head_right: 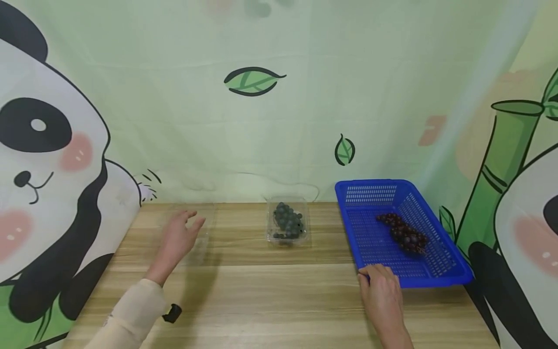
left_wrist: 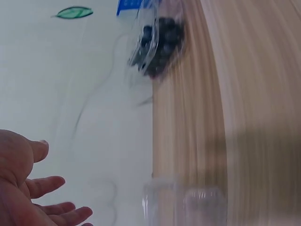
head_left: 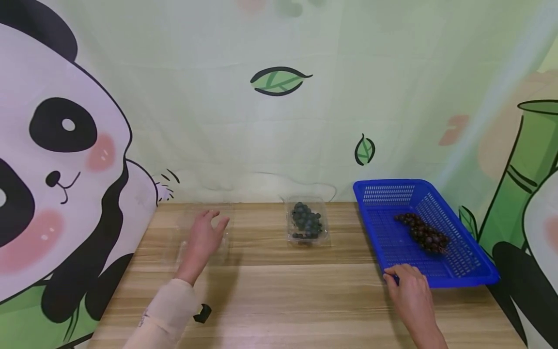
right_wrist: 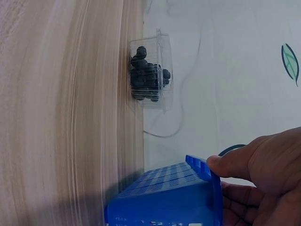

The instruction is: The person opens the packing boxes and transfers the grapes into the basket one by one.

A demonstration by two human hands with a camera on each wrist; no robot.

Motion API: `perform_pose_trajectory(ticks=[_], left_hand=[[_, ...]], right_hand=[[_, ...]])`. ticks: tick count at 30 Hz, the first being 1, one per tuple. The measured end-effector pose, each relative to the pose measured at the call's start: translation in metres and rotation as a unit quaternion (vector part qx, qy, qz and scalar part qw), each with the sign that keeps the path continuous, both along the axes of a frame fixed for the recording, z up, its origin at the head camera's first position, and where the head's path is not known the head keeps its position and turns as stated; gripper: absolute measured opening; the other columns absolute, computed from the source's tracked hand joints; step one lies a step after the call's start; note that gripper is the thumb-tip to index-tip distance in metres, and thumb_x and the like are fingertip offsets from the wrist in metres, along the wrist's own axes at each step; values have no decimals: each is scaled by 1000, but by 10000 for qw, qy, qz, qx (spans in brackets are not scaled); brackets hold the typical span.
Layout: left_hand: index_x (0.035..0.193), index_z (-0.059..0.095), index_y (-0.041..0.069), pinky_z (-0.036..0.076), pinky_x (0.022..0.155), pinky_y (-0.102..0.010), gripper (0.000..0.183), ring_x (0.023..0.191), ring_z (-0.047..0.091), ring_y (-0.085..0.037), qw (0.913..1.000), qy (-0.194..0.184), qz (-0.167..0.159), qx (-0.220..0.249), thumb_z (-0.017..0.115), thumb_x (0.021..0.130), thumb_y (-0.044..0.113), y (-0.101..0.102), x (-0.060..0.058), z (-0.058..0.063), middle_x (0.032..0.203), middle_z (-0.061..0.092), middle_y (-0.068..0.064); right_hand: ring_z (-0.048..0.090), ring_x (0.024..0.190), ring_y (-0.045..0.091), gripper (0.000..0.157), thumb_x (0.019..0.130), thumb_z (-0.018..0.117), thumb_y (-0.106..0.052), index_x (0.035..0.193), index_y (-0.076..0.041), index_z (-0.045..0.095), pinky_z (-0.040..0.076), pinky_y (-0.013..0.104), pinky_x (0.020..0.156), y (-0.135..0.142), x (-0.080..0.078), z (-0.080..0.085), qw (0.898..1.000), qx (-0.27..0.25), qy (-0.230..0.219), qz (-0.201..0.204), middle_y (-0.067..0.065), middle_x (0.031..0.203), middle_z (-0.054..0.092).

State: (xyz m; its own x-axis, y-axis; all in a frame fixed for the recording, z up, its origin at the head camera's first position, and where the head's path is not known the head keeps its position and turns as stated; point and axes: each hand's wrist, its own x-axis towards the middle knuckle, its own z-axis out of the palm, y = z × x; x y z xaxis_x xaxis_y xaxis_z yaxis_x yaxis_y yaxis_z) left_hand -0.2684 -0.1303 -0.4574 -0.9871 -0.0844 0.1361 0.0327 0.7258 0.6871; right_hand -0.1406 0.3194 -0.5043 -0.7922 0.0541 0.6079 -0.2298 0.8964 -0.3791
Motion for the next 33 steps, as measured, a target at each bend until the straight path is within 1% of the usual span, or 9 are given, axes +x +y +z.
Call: perform_pose_trajectory(ticks=[4, 10, 11, 15, 18, 21, 26, 29, 33], left_hand=[[136, 57, -12, 40, 109, -57, 47, 133, 49, -46, 9997, 120, -206, 74, 63, 104, 22, 16, 4, -4, 138, 56, -32], [138, 55, -9, 45, 105, -56, 46, 129, 53, -44, 9982, -136, -428, 403, 64, 103, 19, 38, 5, -10, 139, 56, -29], [138, 56, -9, 46, 104, -55, 46, 128, 52, -44, 9980, -160, -435, 440, 64, 103, 20, 41, 5, -11, 139, 55, -29], [132, 60, -9, 48, 99, -55, 41, 121, 55, -44, 9977, -12, -427, 530, 67, 100, 16, 55, 6, -18, 136, 53, -30], [128, 63, -9, 49, 96, -55, 37, 116, 58, -46, 9969, 89, -413, 666, 69, 99, 14, 63, 7, -23, 132, 55, -30], [125, 66, -8, 52, 93, -54, 35, 111, 62, -44, 9963, 83, -380, 771, 69, 98, 14, 72, 7, -27, 126, 60, -29], [121, 68, -6, 55, 87, -47, 32, 103, 65, -35, 9947, -157, -324, 962, 69, 99, 17, 84, 5, -35, 116, 63, -23], [122, 66, -7, 55, 88, -47, 33, 105, 63, -35, 9910, -350, -357, 1240, 67, 100, 16, 91, 3, -38, 117, 62, -23], [123, 64, -9, 54, 91, -49, 33, 108, 63, -38, 9873, -460, -384, 1469, 66, 99, 15, 99, 0, -41, 119, 62, -25]], right_hand=[[65, 80, 43, 17, 73, 83, 10, 83, 0, 75, 46, 57, 74, 0, 0, 0, 10000, 2, -3, -8, 16, 82, 71], [64, 80, 43, 17, 73, 83, 10, 83, -1, 74, 46, 57, 73, 0, -1, 1, 10000, -11, -29, -14, 16, 82, 71], [64, 80, 43, 17, 73, 83, 10, 82, -1, 74, 46, 57, 73, 0, -1, 1, 10000, -6, -29, -15, 16, 82, 71], [64, 80, 43, 17, 73, 83, 10, 82, -1, 74, 46, 57, 73, -1, -1, 1, 10000, 9, -9, -13, 16, 82, 71], [64, 80, 43, 17, 73, 83, 9, 82, -1, 74, 46, 57, 73, -1, 0, 1, 10000, 15, 6, -7, 16, 81, 71], [64, 79, 43, 17, 73, 83, 9, 82, -1, 74, 46, 57, 72, -1, -1, 1, 10000, 13, 6, -21, 16, 81, 71], [64, 78, 42, 18, 72, 83, 10, 83, -1, 74, 46, 57, 72, 0, -1, 1, 10000, 44, 27, -20, 16, 81, 71], [64, 77, 42, 19, 71, 84, 10, 82, -2, 74, 46, 57, 71, 0, -1, 0, 9999, 87, 60, 5, 16, 80, 71], [64, 77, 41, 19, 71, 85, 9, 82, -2, 74, 46, 58, 71, 1, -2, -1, 9999, 103, 51, 19, 15, 80, 71]])
